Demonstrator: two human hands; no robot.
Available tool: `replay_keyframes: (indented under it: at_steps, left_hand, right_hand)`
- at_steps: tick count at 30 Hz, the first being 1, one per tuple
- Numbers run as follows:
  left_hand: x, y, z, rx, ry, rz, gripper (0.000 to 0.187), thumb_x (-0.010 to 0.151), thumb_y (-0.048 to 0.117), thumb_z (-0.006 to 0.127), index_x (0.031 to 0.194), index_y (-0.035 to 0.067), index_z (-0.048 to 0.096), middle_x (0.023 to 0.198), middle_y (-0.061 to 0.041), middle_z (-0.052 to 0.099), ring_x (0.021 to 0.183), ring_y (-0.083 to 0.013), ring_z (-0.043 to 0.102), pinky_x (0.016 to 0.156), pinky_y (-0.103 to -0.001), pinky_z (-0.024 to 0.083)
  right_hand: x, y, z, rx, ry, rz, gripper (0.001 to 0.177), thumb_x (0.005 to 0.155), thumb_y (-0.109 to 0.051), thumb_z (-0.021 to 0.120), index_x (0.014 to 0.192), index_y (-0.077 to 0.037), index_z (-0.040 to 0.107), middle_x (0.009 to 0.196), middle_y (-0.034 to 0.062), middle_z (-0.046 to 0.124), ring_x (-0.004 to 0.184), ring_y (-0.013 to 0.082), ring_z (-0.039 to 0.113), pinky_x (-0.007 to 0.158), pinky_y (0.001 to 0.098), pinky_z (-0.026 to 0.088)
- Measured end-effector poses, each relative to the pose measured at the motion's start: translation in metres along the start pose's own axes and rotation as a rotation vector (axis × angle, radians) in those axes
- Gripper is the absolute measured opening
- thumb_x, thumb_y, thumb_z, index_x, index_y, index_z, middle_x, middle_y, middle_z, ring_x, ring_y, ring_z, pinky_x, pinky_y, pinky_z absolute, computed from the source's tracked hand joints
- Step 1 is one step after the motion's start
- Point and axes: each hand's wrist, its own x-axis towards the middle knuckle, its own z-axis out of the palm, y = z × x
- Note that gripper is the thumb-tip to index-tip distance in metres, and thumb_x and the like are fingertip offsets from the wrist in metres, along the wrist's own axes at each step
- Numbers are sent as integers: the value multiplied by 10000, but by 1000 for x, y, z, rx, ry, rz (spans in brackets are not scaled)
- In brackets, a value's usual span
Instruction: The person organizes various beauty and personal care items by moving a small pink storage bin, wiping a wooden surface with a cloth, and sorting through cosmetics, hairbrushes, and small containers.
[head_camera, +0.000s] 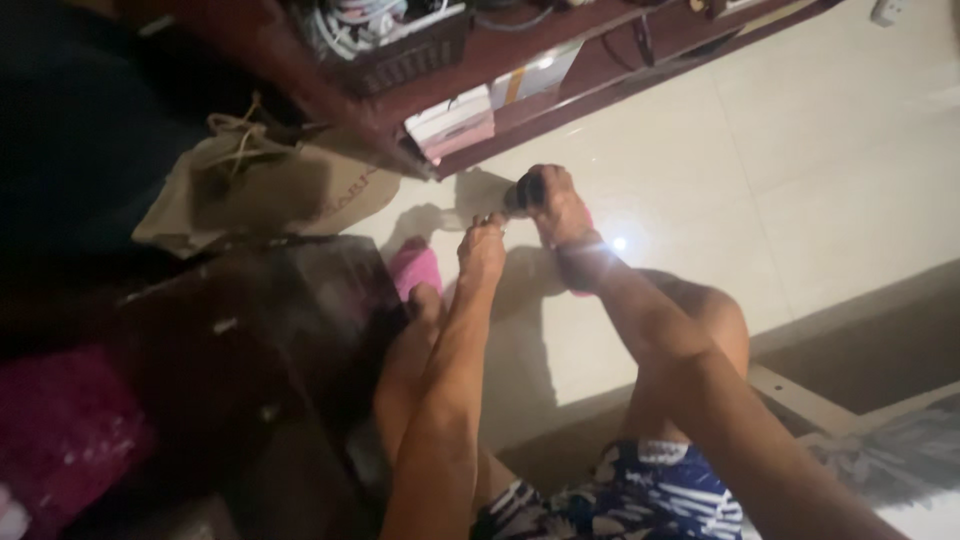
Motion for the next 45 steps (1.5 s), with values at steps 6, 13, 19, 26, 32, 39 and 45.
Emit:
replay_keyframes:
  at_steps: [6, 13, 19, 26, 32, 39, 45]
  left_hand:
    - [-14, 5, -16, 111, -22, -37, 286, 925, 98, 598, 1206, 114, 648, 1213, -189, 648, 1107, -384, 666, 878, -493, 564]
    - [-87, 50, -130, 21, 133, -59, 326, 937, 52, 509, 1210, 106, 678, 1190, -222, 683, 1133, -410, 672, 933, -517, 552]
    - [-229, 109, -283, 0, 307, -96, 245, 940, 66, 511, 1125, 66, 672, 1127, -237, 678, 1055, -454, 662, 861, -562, 521]
    - [-357, 98, -380, 132, 529, -59, 226, 879, 16, 615, 1049, 124, 718, 1088, -204, 713, 1019, -441, 682, 859, -538, 535]
    - [-391, 64, -440, 150, 427, -292, 287, 786, 5, 667, 1026, 154, 712, 1050, -196, 712, 1024, -420, 677, 884, -493, 537]
    - [-393, 4, -457, 151, 451, -371, 250, 799, -25, 656, 994, 121, 711, 1060, -197, 718, 1041, -408, 674, 885, -485, 544]
    - [-386, -29, -466, 121, 454, -345, 225, 787, -34, 654, 953, 104, 717, 1054, -191, 725, 1047, -391, 677, 900, -473, 541]
  right_hand:
    - [-21, -17, -14, -61, -114, -20, 576, 804, -139, 756, 1331, -136, 524, 1271, 168, 578, 1169, 386, 596, 918, 504, 527]
    - [-52, -99, -75, 2, -37, -448, 577, 780, -64, 760, 1305, -99, 522, 1240, 185, 584, 1191, 418, 579, 993, 490, 526]
    - [-96, -223, -147, 42, -131, -508, 557, 790, -34, 773, 1301, -47, 551, 1163, 205, 599, 1089, 423, 611, 920, 476, 524]
    - [-115, -344, -179, 99, -170, -823, 518, 820, -24, 782, 1285, -29, 553, 1107, 211, 633, 995, 385, 657, 858, 453, 538]
    - [-115, -423, -133, 172, -178, -1068, 530, 803, -27, 824, 1266, -38, 567, 1066, 173, 667, 913, 319, 682, 782, 421, 550]
    - [-102, -485, -89, 108, -211, -1164, 551, 745, 29, 798, 1223, -45, 534, 896, 133, 606, 770, 282, 641, 670, 428, 506]
    - [-87, -516, -72, 73, -260, -1091, 510, 777, -33, 776, 1233, 21, 554, 741, 168, 596, 656, 317, 659, 580, 435, 496]
